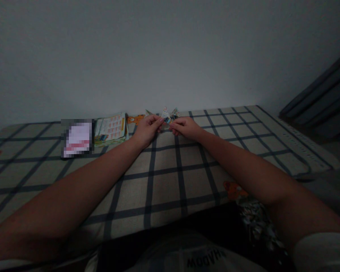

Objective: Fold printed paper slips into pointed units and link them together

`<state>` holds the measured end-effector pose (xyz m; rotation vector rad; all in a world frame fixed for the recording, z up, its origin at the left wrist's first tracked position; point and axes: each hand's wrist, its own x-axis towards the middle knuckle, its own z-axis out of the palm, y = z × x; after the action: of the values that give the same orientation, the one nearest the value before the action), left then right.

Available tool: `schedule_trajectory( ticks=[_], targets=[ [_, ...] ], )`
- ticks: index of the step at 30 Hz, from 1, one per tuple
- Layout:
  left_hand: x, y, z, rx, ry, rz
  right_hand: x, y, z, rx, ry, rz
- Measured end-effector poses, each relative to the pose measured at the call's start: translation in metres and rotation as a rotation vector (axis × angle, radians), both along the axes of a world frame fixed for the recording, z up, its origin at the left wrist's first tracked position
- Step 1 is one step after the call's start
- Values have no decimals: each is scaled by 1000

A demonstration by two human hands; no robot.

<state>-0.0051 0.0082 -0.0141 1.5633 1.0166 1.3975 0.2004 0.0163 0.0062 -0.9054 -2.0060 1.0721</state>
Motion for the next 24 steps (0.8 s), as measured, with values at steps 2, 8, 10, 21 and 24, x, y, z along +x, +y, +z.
schedule_trajectory(
  ticks=[2,8,10,21,24],
  targets=[
    [1,-2,3,-3,-14,-13,1,0,0,-18,5,7],
    [2,-4,5,-21,-29,-25,0,0,0,-8,20,7],
    [3,-4,5,-22,-43,-29,0,0,-1,-34,26,19],
    [2,-3,3,-108,-122,-76,1,2,-2,14,-16,9],
    [2,-3,3,-124,-131,-95,1,3,-1,-2,-15,4]
  ],
)
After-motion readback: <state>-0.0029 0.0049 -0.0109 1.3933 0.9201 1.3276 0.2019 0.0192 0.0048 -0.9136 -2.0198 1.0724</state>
